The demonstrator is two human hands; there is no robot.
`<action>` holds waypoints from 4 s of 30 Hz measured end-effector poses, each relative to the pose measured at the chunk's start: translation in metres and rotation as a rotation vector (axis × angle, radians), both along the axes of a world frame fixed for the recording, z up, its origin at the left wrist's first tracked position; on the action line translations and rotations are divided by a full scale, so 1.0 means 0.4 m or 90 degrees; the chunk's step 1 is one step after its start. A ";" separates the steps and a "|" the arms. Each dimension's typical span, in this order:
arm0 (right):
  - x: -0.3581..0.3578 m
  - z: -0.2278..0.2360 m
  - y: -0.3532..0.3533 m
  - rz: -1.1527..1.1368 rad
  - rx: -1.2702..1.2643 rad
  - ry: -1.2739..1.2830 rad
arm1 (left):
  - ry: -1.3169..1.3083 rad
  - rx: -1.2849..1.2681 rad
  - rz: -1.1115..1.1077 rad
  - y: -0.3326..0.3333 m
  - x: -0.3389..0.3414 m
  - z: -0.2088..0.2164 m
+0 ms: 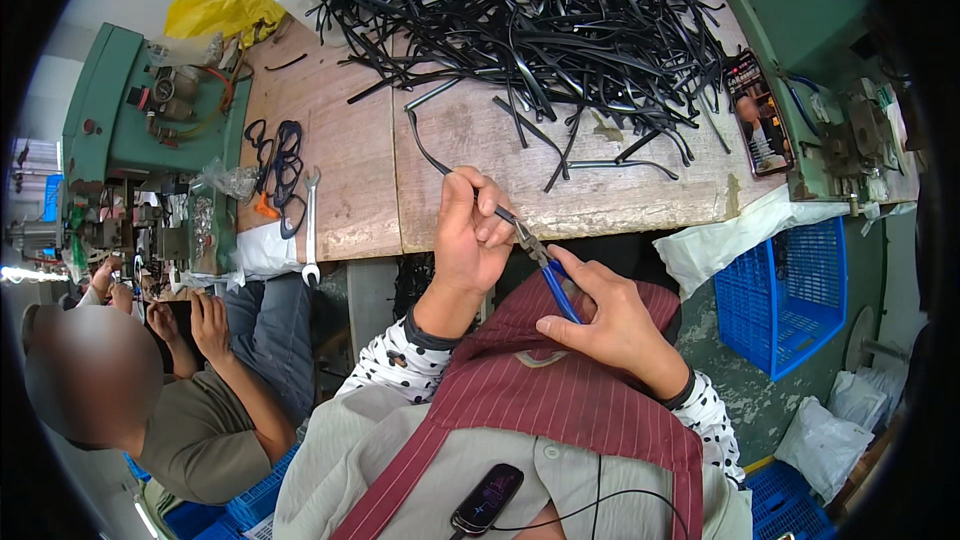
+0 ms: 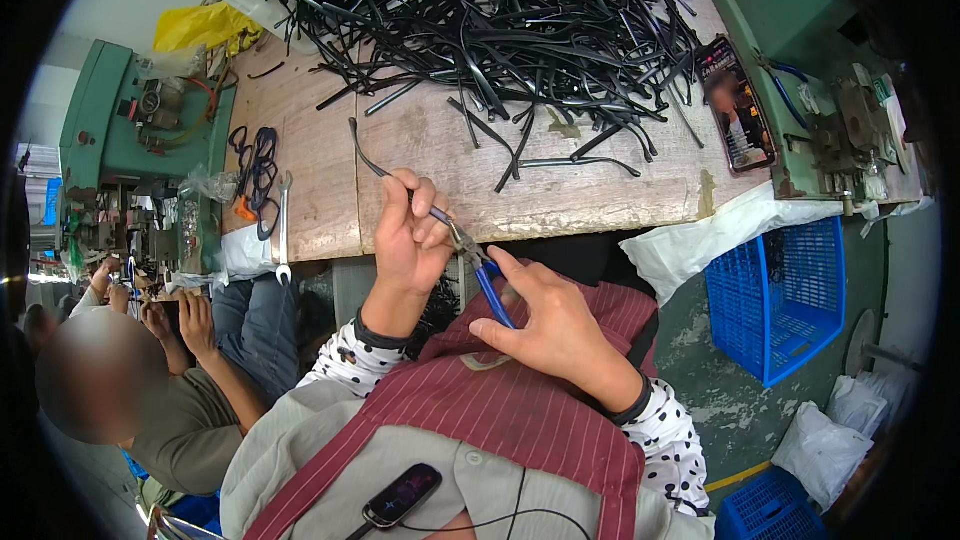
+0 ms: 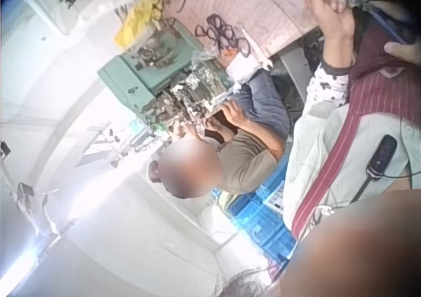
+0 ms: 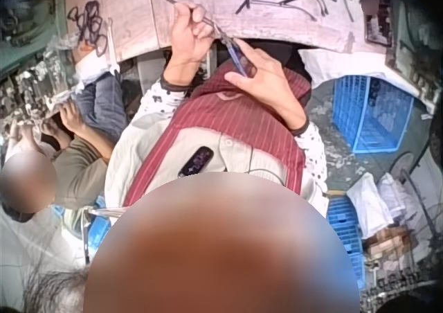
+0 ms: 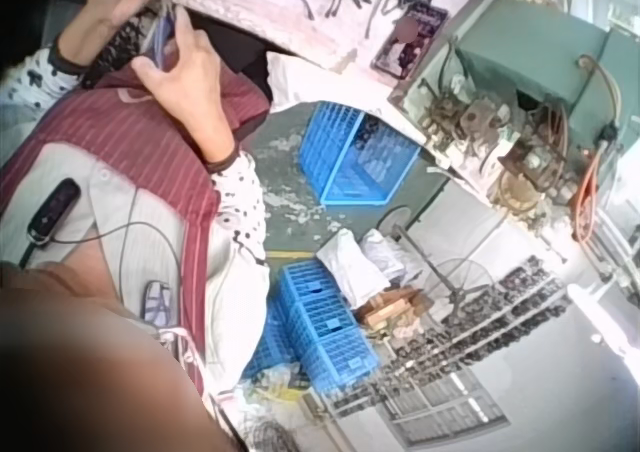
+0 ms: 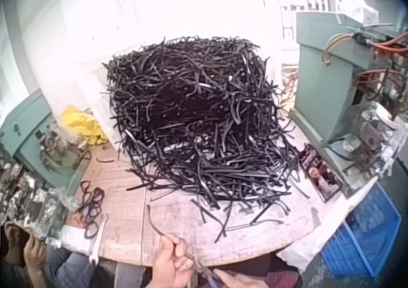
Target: The person repeatedly picks up black cables from a pile on a workbench and uses blue-handled pliers to cut them into shorter pieces. The cut pieces are dropped back onto the table. Another person is visible working in the background.
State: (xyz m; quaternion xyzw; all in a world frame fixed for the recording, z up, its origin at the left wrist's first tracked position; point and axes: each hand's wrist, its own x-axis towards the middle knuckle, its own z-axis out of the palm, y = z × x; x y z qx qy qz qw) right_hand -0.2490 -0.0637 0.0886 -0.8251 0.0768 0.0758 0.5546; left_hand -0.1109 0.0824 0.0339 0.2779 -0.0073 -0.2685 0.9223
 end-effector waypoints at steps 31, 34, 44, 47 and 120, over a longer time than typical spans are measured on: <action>-0.013 -0.019 0.008 -0.013 -0.142 -0.071 | -0.267 0.095 0.125 -0.013 -0.046 0.002; -0.015 -0.030 0.007 -0.018 -0.127 -0.078 | -0.354 0.121 0.141 -0.014 -0.049 -0.008; -0.037 -0.056 -0.005 -0.046 -0.122 -0.034 | -1.027 0.813 0.200 -0.073 0.180 -0.007; -0.050 -0.068 -0.001 -0.037 -0.130 -0.038 | -0.915 0.964 0.227 -0.102 0.247 -0.047; 0.001 -0.025 0.007 -0.042 -0.056 -0.065 | -0.623 0.571 0.128 -0.050 0.114 0.006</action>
